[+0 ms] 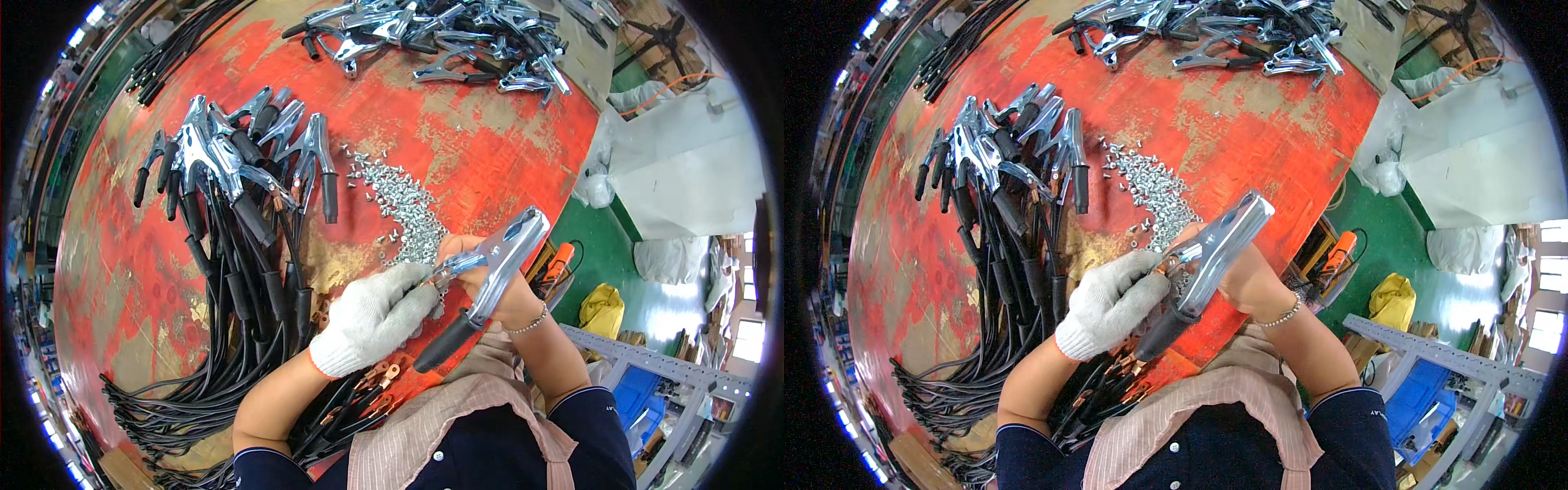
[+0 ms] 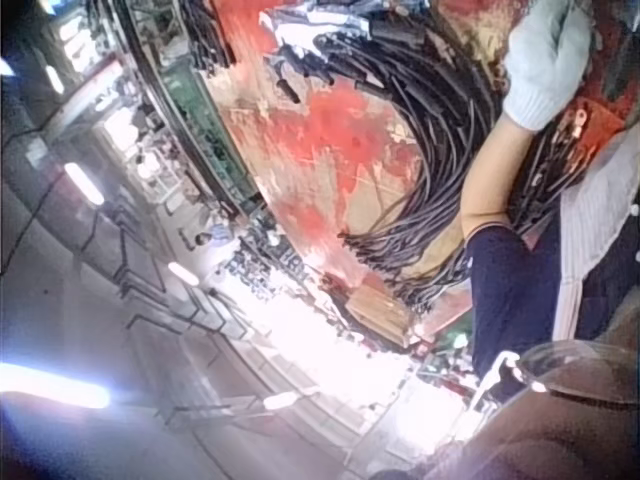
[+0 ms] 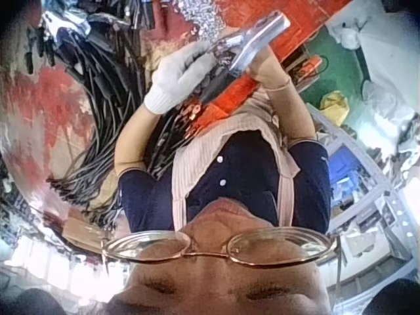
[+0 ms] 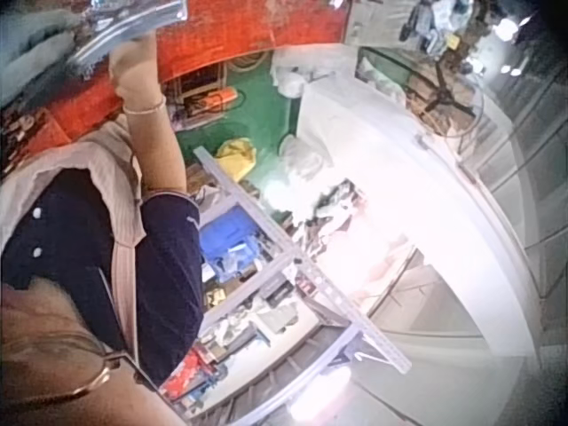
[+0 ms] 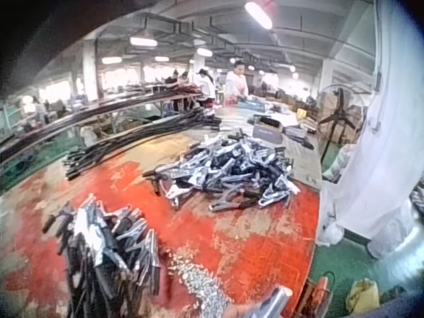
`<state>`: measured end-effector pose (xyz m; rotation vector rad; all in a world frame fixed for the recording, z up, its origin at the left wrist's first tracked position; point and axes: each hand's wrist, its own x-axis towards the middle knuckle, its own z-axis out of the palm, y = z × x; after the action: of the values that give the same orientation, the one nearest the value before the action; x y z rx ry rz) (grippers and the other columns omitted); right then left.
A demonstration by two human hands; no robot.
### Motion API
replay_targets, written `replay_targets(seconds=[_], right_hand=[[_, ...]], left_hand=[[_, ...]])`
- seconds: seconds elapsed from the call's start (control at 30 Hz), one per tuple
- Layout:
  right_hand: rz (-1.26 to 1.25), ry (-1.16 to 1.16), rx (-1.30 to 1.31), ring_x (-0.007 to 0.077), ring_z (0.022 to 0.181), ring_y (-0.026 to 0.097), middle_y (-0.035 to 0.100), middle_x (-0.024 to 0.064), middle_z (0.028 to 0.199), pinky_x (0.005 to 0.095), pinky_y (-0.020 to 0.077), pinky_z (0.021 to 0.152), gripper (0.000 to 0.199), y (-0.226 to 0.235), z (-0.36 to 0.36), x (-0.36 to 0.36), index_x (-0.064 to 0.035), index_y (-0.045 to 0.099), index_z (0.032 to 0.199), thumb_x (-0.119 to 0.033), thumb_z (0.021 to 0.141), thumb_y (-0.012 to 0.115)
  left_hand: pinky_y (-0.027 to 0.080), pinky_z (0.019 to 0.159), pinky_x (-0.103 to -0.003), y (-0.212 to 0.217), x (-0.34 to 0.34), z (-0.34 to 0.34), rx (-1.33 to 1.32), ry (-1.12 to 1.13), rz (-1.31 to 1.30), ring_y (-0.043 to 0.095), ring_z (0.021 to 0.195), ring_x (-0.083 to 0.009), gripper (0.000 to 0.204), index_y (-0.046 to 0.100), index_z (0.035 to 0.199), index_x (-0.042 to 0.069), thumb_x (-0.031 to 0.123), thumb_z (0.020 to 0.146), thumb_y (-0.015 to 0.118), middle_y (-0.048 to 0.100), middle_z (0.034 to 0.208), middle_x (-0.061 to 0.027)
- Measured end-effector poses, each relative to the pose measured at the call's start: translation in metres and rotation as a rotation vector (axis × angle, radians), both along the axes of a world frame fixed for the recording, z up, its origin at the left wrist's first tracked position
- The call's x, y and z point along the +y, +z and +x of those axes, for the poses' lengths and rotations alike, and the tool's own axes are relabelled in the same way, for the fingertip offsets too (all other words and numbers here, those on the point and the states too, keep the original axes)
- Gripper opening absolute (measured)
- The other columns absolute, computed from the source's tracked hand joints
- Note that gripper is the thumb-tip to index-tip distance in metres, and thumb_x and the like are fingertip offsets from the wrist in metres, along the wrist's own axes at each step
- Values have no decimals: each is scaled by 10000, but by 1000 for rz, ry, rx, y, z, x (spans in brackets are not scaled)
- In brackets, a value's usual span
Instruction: Assemble metal clamps for jumper cables by attaching them to insulated wires and fastening with an electric screwdriver.
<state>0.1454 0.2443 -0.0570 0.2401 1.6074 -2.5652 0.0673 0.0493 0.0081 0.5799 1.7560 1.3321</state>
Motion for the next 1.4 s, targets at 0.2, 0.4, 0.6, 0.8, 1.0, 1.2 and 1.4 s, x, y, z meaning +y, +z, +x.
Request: replay_targets(seconds=[0.2, 0.4, 0.6, 0.8, 1.0, 1.2, 1.4], right_hand=[[259, -51, -8, 177, 803, 553, 605, 97, 915, 311, 450, 752, 230, 0, 22, 11, 27, 624, 1040, 18, 838, 513], [1270, -133, 211, 218, 845, 622, 643, 100, 924, 322, 495, 763, 159, 5, -3, 36, -23, 666, 977, -34, 821, 633], [1435, -132, 267, 232, 783, 609, 599, 82, 820, 325, 501, 695, 147, -12, -6, 32, -87, 672, 934, -121, 793, 695], [1607, -97, 416, 254, 795, 605, 588, 57, 830, 357, 510, 674, 109, -14, -13, 39, -133, 631, 848, -230, 802, 651], [1645, -63, 490, 228, 696, 619, 594, 64, 773, 322, 520, 598, 165, -14, -23, 52, -94, 657, 825, -234, 760, 714], [1051, -264, 470, 146, 643, 629, 643, 59, 785, 256, 522, 591, 195, 44, -24, -15, -56, 696, 855, -151, 709, 783], [1222, -219, 667, 220, 688, 617, 596, 73, 785, 311, 520, 609, 309, 25, -39, -18, -64, 647, 919, -117, 637, 761]], left_hand=[[503, 533, -319, -8, 6, 6, 651, 7, -39, 646, 583, -231, 321, 564, 1171, 68, 122, 854, 570, 654, 717, -100], [500, 517, -346, -33, -1, 3, 323, 323, 117, 642, 584, -179, 315, 548, 1190, 30, 141, 895, 554, 654, 738, -82], [432, 408, -247, -29, -4, -12, -534, 340, 231, 586, 497, -144, 329, 477, 1201, 43, 259, 954, 506, 632, 728, -113], [455, 448, -239, -33, -3, -7, -492, 331, 311, 603, 553, -150, 281, 493, 1178, 36, 208, 967, 424, 641, 781, -107], [475, 455, -250, -38, 3, -4, -467, 240, 271, 594, 558, -134, 305, 458, 1255, 51, 175, 982, 401, 634, 791, -82], [459, 452, -260, -49, -3, -1, -457, 287, 345, 573, 532, -149, 260, 472, 1207, 58, 134, 961, 439, 625, 780, -77], [518, 531, -269, -49, -3, 0, -392, 306, 287, 634, 649, -161, 326, 451, 1272, 34, 166, 975, 426, 648, 852, -90]])
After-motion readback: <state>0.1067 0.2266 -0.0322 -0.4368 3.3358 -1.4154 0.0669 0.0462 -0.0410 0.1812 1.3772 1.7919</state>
